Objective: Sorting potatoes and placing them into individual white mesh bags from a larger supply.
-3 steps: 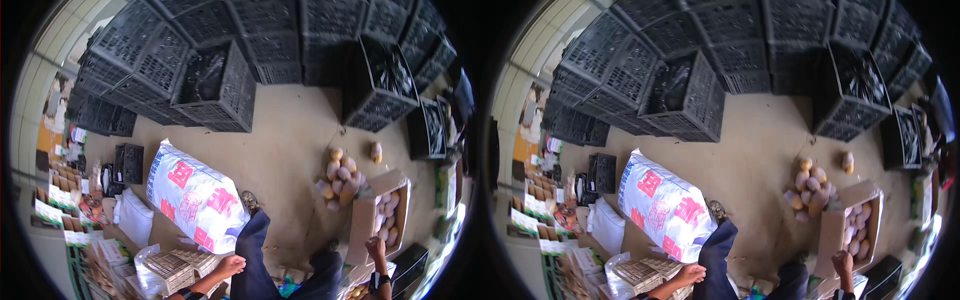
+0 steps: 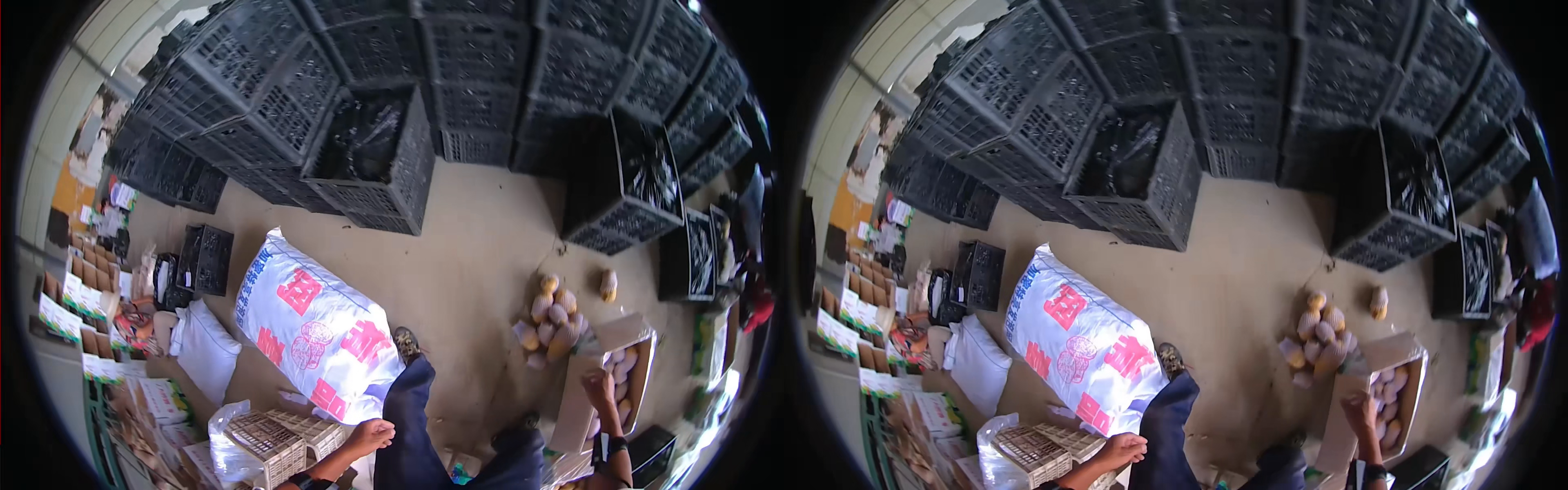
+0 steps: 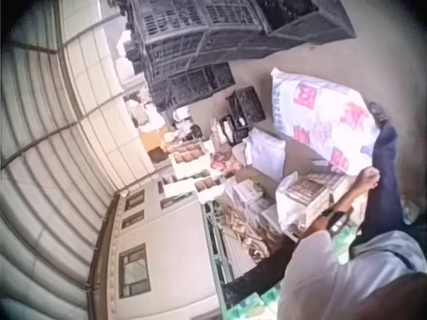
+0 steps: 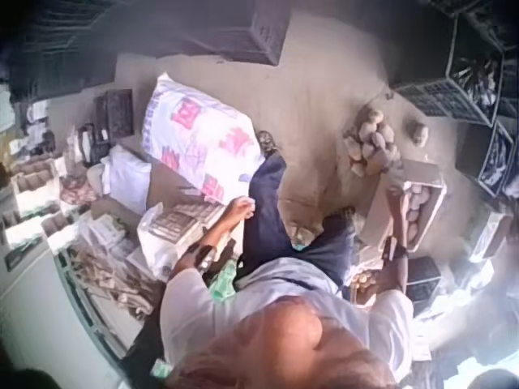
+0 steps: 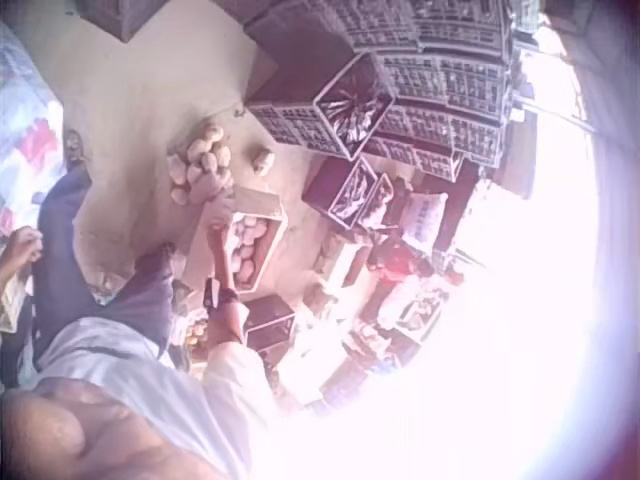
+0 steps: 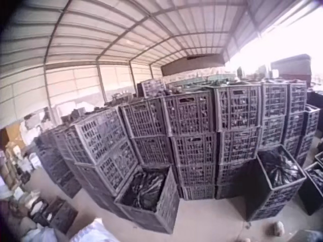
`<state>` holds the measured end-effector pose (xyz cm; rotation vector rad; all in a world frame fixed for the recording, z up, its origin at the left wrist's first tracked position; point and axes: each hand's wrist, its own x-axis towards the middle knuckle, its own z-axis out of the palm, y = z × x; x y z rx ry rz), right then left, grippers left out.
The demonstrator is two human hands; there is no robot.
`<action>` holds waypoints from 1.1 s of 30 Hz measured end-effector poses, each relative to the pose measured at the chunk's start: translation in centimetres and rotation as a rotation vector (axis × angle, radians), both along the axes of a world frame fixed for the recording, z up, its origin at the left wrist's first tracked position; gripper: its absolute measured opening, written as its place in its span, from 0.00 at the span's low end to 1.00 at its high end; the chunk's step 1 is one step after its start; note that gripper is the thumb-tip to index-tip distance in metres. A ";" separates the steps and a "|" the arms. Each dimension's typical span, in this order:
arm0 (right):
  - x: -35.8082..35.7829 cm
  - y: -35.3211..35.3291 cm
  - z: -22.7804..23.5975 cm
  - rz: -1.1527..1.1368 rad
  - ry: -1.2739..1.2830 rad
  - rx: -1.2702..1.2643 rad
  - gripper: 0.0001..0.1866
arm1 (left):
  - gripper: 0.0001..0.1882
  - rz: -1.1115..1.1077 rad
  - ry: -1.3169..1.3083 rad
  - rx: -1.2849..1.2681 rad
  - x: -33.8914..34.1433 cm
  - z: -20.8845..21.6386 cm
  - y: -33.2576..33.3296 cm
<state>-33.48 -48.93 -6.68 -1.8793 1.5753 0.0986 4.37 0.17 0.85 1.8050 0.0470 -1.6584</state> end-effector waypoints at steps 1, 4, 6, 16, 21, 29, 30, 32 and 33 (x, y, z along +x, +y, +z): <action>4.7 -1.2 1.4 -0.046 -0.080 0.054 0.12 | 0.18 0.084 -0.014 -0.023 1.7 0.3 -0.2; 21.0 -1.8 5.3 0.115 -0.448 0.197 0.09 | 0.18 0.227 -0.078 -0.066 6.9 0.9 -1.9; 31.1 -0.2 8.3 0.147 -0.411 0.299 0.14 | 0.18 0.299 -0.091 -0.104 10.9 2.0 -3.3; 59.5 5.7 4.5 0.267 -0.284 0.391 0.25 | 0.13 0.494 -0.159 -0.256 28.3 2.8 -14.9; 66.0 2.6 -4.3 0.406 -0.576 0.023 0.20 | 0.09 0.341 -0.318 -0.151 34.1 2.5 -19.8; 75.3 -4.0 -4.1 0.195 -0.222 0.034 0.24 | 0.07 0.813 -0.063 0.014 45.6 -3.8 -24.8; 76.0 -4.5 -3.3 0.214 -0.191 0.062 0.24 | 0.15 0.874 -0.073 0.043 47.0 -4.8 -25.6; 77.2 -5.2 -2.1 0.077 -0.146 0.253 0.25 | 0.14 0.929 -0.162 0.032 48.8 -5.9 -27.6; 77.7 -5.4 -1.9 0.113 -0.121 0.196 0.25 | 0.14 0.939 -0.184 0.047 50.2 -6.3 -28.7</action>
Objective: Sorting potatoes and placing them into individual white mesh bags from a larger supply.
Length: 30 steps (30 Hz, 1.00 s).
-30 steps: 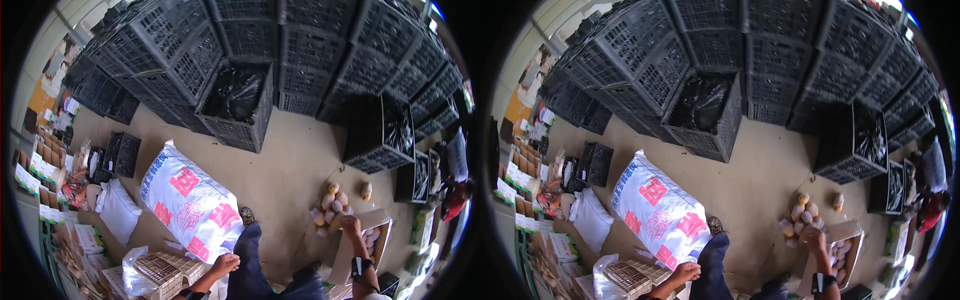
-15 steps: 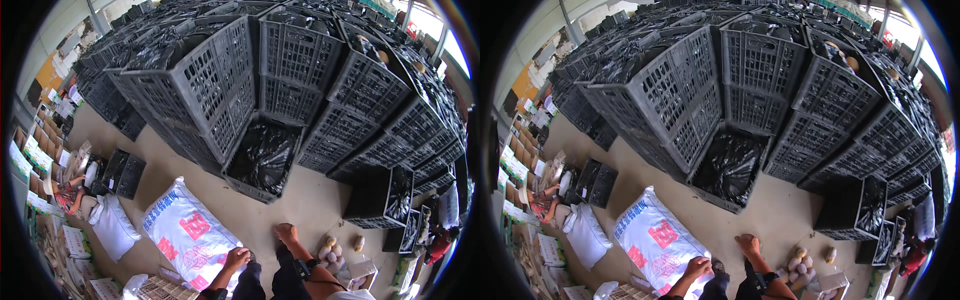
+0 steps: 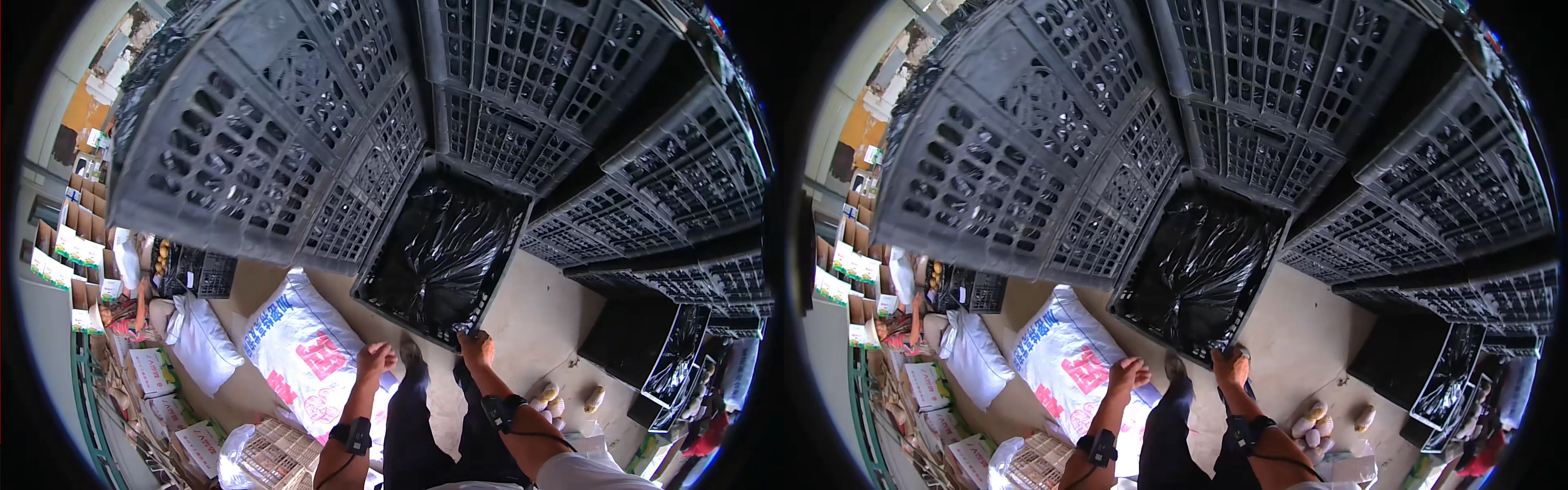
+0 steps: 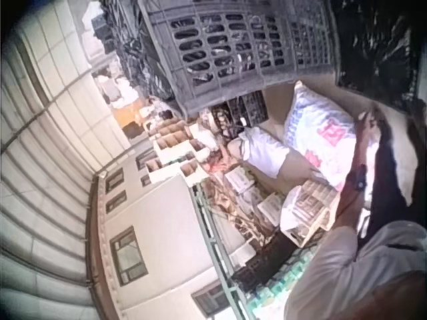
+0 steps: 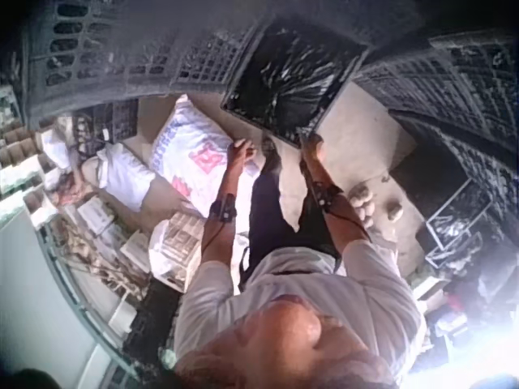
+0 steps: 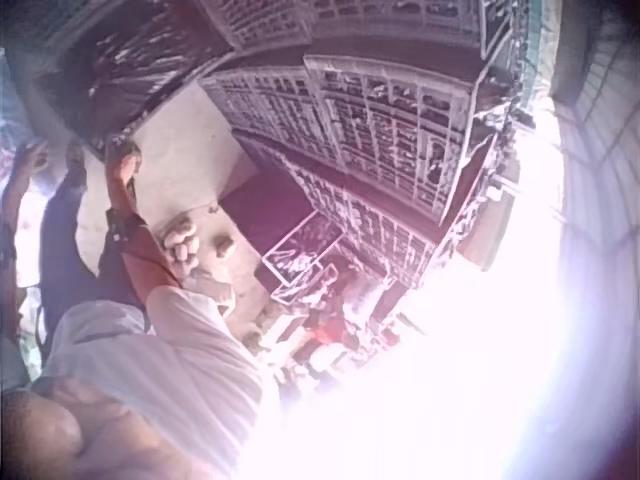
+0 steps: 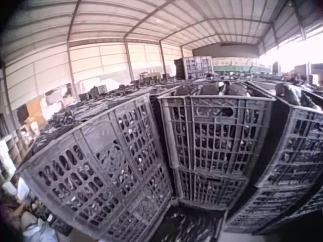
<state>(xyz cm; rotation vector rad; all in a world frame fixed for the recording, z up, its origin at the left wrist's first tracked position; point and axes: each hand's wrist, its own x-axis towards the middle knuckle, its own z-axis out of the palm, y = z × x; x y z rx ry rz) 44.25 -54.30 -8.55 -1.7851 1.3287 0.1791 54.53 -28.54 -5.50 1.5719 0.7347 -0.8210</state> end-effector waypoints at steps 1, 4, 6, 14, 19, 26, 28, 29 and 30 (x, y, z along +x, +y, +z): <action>0.5 -0.4 0.0 -0.010 0.018 -0.022 0.25 | 0.14 0.018 0.001 0.009 1.3 -0.5 -1.4; 1.3 -1.2 -0.7 0.094 0.241 0.076 0.36 | 0.16 0.092 -0.034 0.077 4.6 -1.9 -4.3; 1.7 -1.5 -1.4 0.066 0.202 0.015 0.32 | 0.22 0.134 0.016 0.159 7.0 -2.8 -5.9; 2.2 -2.6 -2.2 0.129 0.263 0.078 0.27 | 0.26 0.244 -0.133 0.177 7.7 -4.1 -7.9; 1.9 -2.9 -1.8 0.164 0.253 0.113 0.26 | 0.27 0.218 -0.177 0.179 7.3 -3.5 -8.2; 1.3 -3.7 -2.2 0.243 0.166 0.104 0.14 | 0.31 0.140 -0.201 0.186 6.2 -5.0 -7.7; 1.1 -3.7 -2.7 0.257 0.193 0.146 0.14 | 0.31 0.180 -0.167 0.221 5.8 -5.4 -8.0; 1.1 -3.6 -3.1 0.272 0.235 0.077 0.15 | 0.31 0.186 -0.187 0.199 5.9 -5.7 -8.3; 1.1 -3.4 -3.4 0.269 0.290 0.001 0.17 | 0.31 0.295 -0.116 0.161 5.7 -5.7 -8.5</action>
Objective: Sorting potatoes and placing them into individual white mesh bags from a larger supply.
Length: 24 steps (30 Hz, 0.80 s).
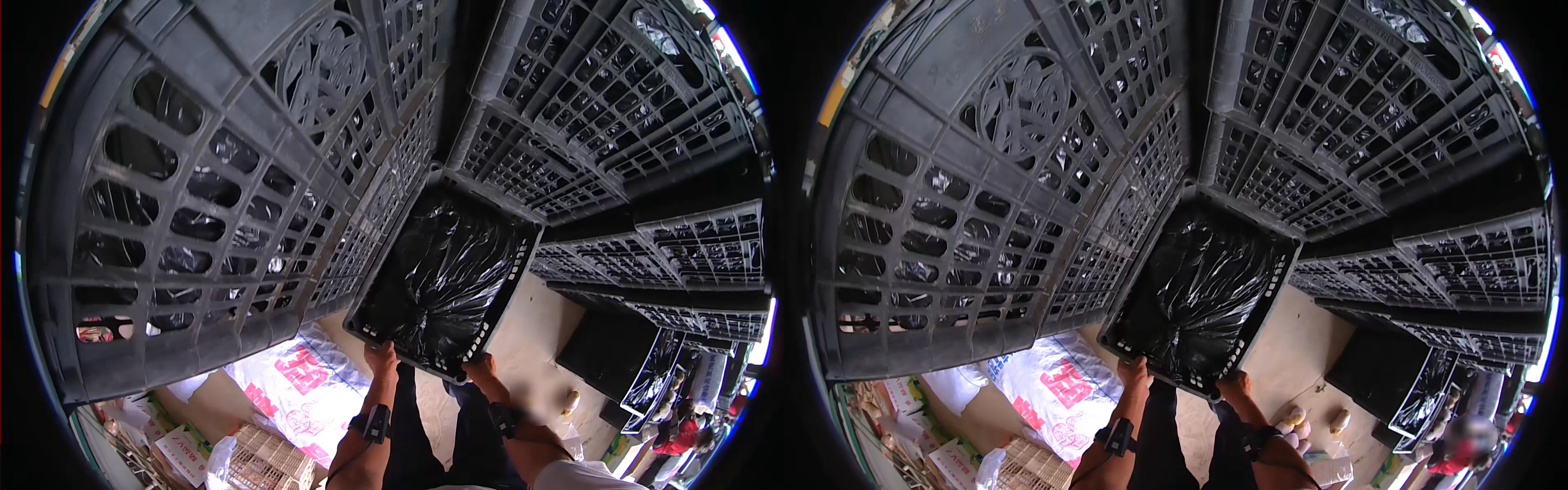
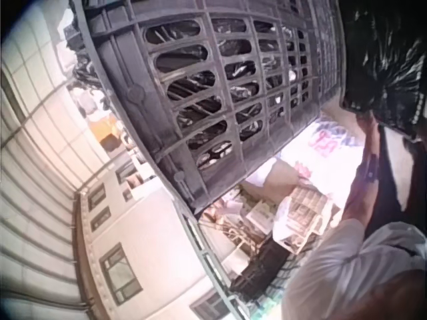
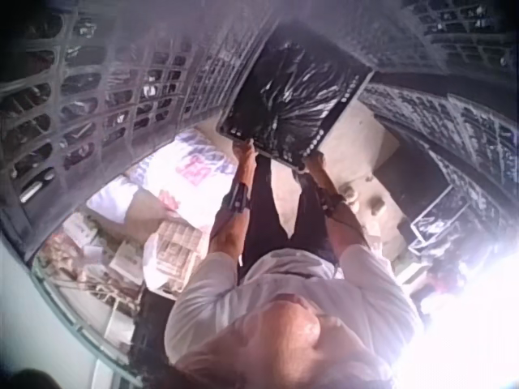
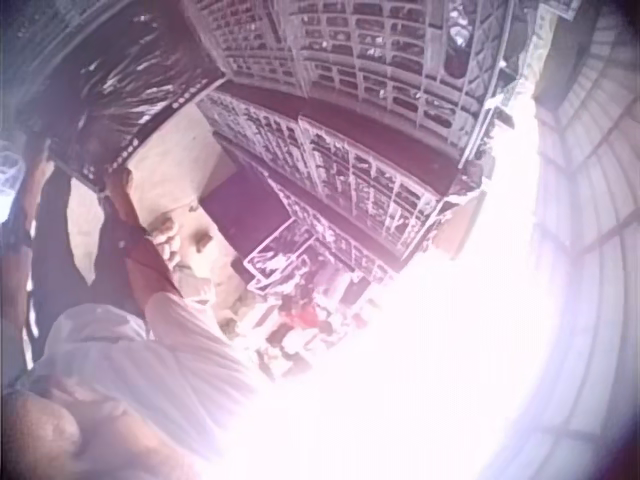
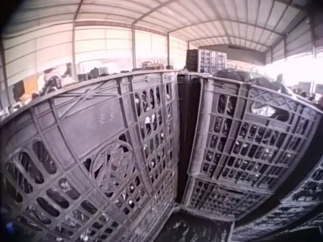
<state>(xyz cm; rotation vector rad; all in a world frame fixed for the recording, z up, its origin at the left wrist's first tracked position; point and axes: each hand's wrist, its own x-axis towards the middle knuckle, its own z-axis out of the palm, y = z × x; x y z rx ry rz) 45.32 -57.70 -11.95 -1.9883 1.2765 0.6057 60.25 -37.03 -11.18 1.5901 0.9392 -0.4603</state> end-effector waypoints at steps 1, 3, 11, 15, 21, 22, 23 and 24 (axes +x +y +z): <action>0.0 0.2 -0.2 0.015 -0.020 0.015 0.17 | 0.31 0.117 0.080 -0.027 0.1 -0.1 -0.3; 0.0 0.5 -0.4 -0.025 -0.071 -0.078 0.19 | 0.29 0.047 0.150 -0.095 0.0 -0.2 -0.5; -0.3 -1.4 2.6 0.020 -0.039 0.098 0.19 | 0.15 0.197 -0.125 -0.311 -1.9 0.3 -1.6; -2.5 -3.9 4.2 -0.021 -0.009 0.174 0.17 | 0.12 0.130 -0.112 -0.208 -6.8 2.7 -2.4; -5.2 -2.2 4.0 0.034 0.044 -0.034 0.18 | 0.13 0.242 0.149 -0.295 -9.0 3.1 -1.0; -5.4 -1.0 3.9 0.031 0.011 -0.045 0.18 | 0.13 0.290 0.168 -0.217 -8.8 3.0 -0.3; -5.7 0.3 3.9 0.013 0.083 0.049 0.20 | 0.13 0.341 0.192 -0.132 -9.0 3.1 0.6; -5.6 1.5 3.8 -0.018 0.153 0.121 0.23 | 0.13 0.298 0.135 -0.158 -8.9 3.3 1.9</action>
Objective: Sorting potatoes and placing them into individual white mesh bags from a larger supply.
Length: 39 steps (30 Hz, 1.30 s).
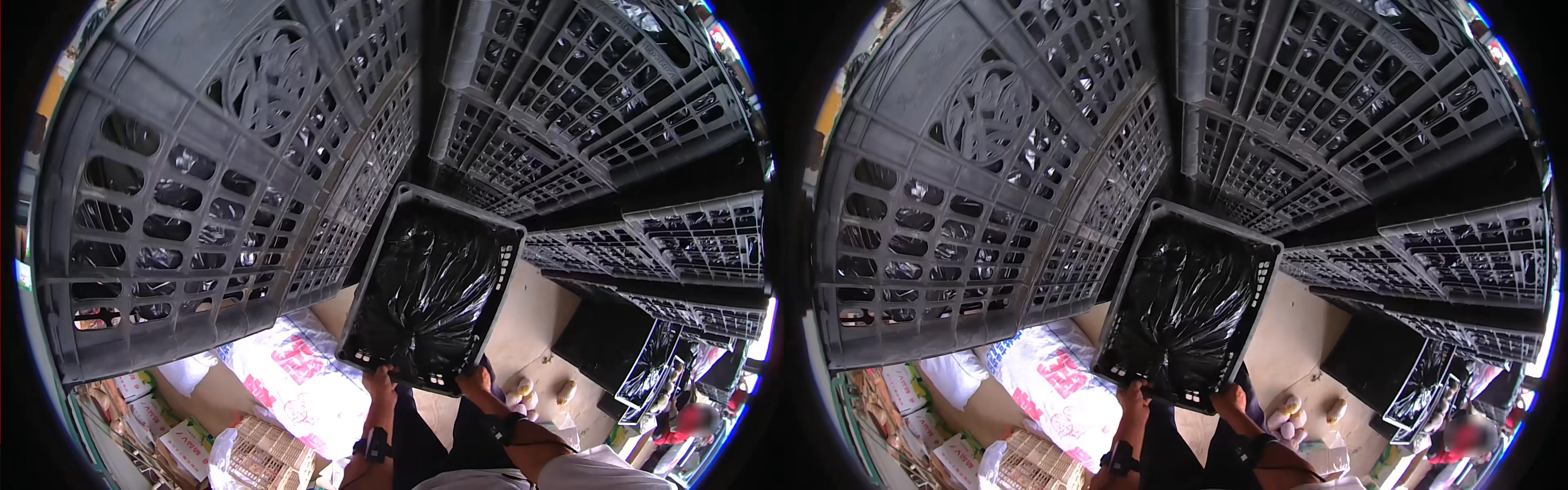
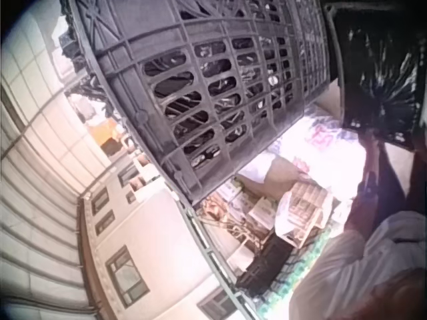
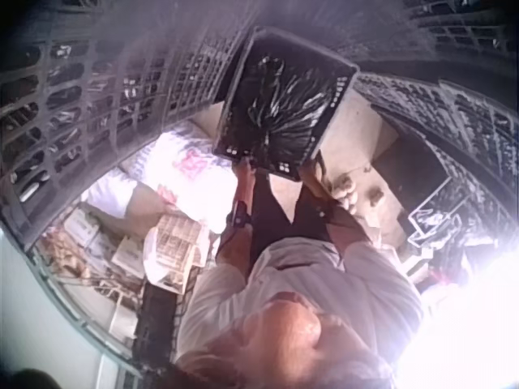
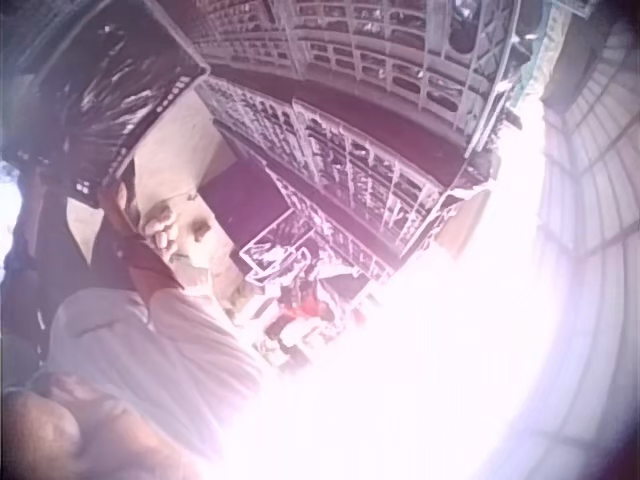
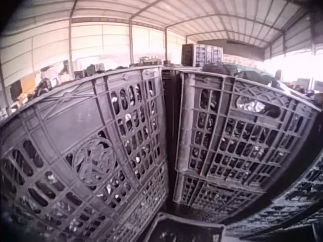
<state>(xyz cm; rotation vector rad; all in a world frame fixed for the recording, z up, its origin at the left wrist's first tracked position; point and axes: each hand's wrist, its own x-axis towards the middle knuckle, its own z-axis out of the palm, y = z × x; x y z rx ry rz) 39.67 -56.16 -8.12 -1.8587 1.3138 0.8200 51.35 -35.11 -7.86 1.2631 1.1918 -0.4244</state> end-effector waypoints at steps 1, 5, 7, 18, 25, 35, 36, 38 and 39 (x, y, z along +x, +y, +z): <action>0.4 1.8 0.1 0.007 -0.010 0.012 0.23 | 0.12 -0.009 -0.056 -0.096 0.8 0.2 1.5; 2.1 6.9 1.7 0.099 0.038 0.316 0.14 | 0.10 -0.248 -0.091 0.022 5.4 -0.4 7.4; 2.3 5.0 3.8 -0.194 0.029 0.736 0.11 | 0.11 -0.309 -0.048 0.080 5.1 -0.3 8.7; 28.3 -18.2 3.3 0.311 -0.849 -0.436 0.22 | 0.10 -0.030 -0.131 0.255 3.3 -0.2 6.2; 32.2 -18.3 -4.5 0.551 -0.649 -0.426 0.33 | 0.19 0.019 -0.111 0.652 0.9 -1.7 2.6; 23.4 -17.2 1.2 0.138 -0.623 0.098 0.16 | 0.15 -0.034 -0.142 0.442 -3.1 -4.9 6.9; 21.0 -16.6 2.7 0.140 -0.620 0.078 0.16 | 0.15 -0.019 -0.130 0.434 -4.9 -4.5 7.3; 16.4 -15.0 5.1 0.081 -0.540 0.147 0.15 | 0.16 -0.040 -0.133 0.429 -7.7 -3.3 8.8; 13.8 -14.2 5.9 0.048 -0.517 0.140 0.15 | 0.16 -0.076 -0.115 0.427 -9.3 -2.5 9.7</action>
